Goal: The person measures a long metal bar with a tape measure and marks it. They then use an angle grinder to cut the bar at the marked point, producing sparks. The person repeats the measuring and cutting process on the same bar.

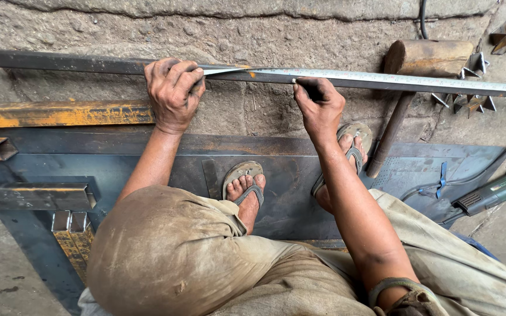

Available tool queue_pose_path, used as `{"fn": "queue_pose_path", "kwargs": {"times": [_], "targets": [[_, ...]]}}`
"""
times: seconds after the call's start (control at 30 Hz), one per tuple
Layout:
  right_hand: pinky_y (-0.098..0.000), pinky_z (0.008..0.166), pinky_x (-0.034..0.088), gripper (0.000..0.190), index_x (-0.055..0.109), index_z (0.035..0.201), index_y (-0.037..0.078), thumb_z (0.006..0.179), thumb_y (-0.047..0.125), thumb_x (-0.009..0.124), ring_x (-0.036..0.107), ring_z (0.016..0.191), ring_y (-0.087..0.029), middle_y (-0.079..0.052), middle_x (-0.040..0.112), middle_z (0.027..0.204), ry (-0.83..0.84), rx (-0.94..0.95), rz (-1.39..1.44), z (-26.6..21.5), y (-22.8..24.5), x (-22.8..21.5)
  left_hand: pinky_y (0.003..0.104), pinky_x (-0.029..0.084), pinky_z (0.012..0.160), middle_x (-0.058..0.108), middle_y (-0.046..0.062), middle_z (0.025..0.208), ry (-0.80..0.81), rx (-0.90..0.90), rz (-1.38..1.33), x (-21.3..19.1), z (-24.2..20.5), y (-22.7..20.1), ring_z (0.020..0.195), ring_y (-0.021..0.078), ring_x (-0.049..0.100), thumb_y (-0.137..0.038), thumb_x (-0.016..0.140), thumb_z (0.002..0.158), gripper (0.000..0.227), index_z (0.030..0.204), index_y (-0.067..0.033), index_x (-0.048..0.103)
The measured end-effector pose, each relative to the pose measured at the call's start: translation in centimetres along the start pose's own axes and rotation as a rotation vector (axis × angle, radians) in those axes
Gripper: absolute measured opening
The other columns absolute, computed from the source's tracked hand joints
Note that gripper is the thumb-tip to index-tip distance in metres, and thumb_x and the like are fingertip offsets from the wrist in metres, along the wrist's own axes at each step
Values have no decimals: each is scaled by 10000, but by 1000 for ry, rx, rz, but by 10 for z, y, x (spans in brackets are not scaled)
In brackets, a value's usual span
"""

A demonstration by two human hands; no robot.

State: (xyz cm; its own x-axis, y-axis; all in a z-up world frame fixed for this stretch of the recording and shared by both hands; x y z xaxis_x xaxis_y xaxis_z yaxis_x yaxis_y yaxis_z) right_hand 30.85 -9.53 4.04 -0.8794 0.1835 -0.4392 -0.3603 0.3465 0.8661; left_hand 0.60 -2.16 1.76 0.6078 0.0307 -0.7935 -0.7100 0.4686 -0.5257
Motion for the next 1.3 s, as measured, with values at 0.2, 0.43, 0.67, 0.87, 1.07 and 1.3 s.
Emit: {"fn": "queue_pose_path", "kwargs": {"times": [0.2,0.43,0.67,0.87,1.07,1.3], "targets": [[-222,683,512,107,753,1061,10,974,68,779,621,753,-54,-22,715,883,12,-80,-96,-1,6,9,444,446,997,728,-12,1106,22,-27,-2,-1,-1,0,1106,250,644,-104,916,846,257,1026,-135,735],[-247,695,526,104,751,1053,22,980,88,785,633,767,-82,-34,714,905,30,-168,-143,2,16,20,443,443,1004,727,-10,1108,27,-25,-12,-3,-1,-1,1115,253,636,-101,916,837,254,1022,-132,745],[-255,693,535,106,754,1062,34,976,85,789,646,774,-88,-38,716,920,35,-173,-145,6,18,26,433,445,997,726,-19,1102,-2,-18,-11,1,-3,1,1109,242,636,-93,917,839,242,1000,-140,743],[-259,690,532,106,761,1053,32,965,81,796,646,759,-100,-39,711,899,28,-194,-192,7,14,27,422,445,990,729,-22,1084,-15,-17,-5,5,-5,4,1104,233,636,-101,917,843,230,988,-148,745],[-256,678,523,98,762,1040,26,963,74,799,642,757,-98,-39,706,889,6,-202,-206,5,10,28,417,449,993,728,-32,1088,-18,-13,0,6,-6,5,1108,224,636,-102,919,847,231,988,-160,746],[-257,673,518,94,769,1037,23,963,72,802,629,749,-94,-37,698,870,-16,-161,-197,4,8,30,415,449,990,727,-30,1088,-17,-11,-8,5,-5,4,1100,221,633,-97,927,831,246,993,-155,752]]}}
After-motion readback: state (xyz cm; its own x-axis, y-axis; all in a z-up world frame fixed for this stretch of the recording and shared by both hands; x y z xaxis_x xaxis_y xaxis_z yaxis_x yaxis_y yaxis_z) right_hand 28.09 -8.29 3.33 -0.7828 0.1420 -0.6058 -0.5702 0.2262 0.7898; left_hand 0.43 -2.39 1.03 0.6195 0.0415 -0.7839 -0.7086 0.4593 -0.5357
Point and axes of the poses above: each hand's wrist, its own z-axis towards the middle knuckle, its own x-axis out of the palm, y = z × x, the point moved 1 cm from there along z, towards the middle knuckle
